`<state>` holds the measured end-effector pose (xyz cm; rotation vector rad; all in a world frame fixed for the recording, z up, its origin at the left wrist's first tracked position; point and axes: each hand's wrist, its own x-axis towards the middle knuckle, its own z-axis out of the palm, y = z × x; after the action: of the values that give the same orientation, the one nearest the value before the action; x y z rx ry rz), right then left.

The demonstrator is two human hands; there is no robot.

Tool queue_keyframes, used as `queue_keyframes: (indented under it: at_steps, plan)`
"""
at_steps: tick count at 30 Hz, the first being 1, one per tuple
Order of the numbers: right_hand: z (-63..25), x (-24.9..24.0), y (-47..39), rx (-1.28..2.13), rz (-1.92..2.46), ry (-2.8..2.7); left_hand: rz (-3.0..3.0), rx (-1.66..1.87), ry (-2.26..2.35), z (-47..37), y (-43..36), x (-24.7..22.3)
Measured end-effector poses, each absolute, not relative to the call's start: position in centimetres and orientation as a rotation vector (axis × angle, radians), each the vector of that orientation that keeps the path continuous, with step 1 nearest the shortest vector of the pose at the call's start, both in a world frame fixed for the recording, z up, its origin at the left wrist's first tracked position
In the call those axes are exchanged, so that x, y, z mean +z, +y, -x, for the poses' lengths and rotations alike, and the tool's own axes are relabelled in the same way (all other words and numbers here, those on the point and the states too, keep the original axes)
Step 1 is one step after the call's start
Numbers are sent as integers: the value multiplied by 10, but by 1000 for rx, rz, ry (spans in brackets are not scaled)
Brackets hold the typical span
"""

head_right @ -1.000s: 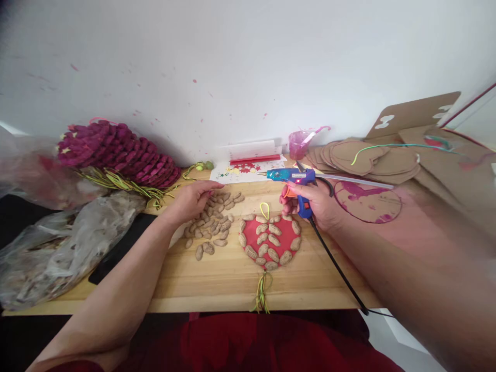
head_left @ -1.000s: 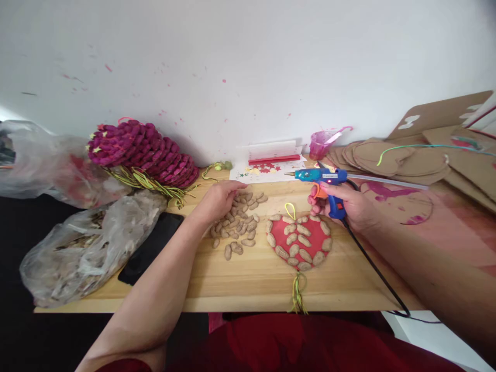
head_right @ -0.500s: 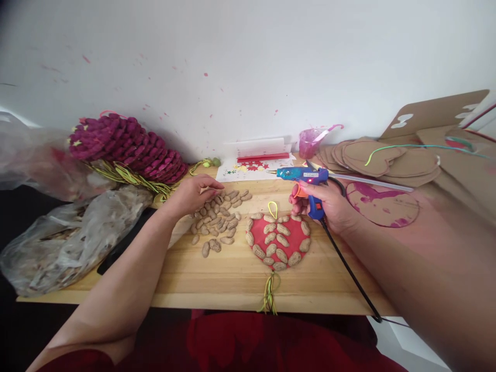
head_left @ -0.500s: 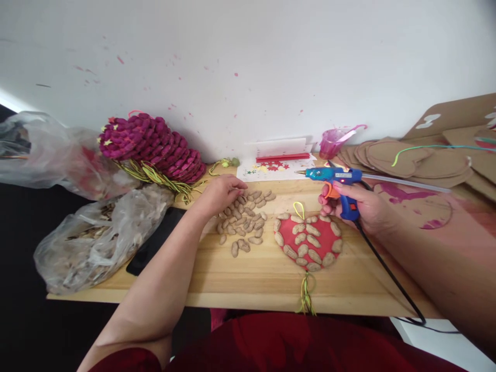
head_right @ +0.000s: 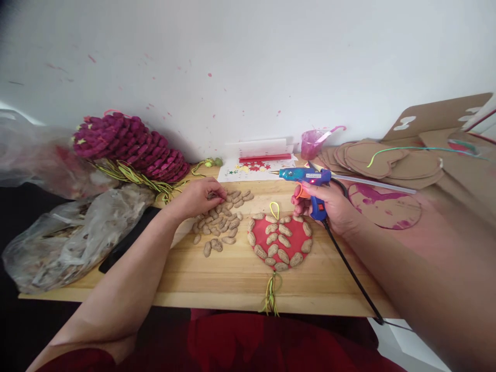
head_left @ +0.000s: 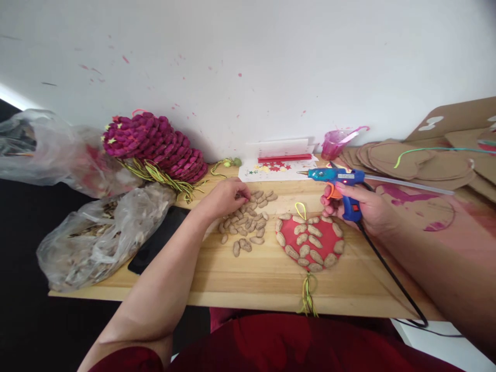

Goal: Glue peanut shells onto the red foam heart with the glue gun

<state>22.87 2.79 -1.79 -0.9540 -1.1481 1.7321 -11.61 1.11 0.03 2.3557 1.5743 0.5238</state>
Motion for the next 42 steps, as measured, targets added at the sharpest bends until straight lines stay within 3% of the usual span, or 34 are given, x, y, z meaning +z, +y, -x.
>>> queue_keyframes:
  at_steps: [10, 21, 34, 42]
  plan:
    - [-228, -20, 28, 1734, 950, -1140, -2247, 647, 1531, 112, 14, -8]
    - [-228, -18, 27, 1732, 955, -1145, -2287, 468, 1582, 123, 13, -2]
    - [-229, -19, 27, 1738, 953, -1152, -2352, 541, 1621, 108, 13, -6]
    - [-228, -16, 26, 1732, 972, -1134, -1875, 783, 1727, 114, 16, -7]
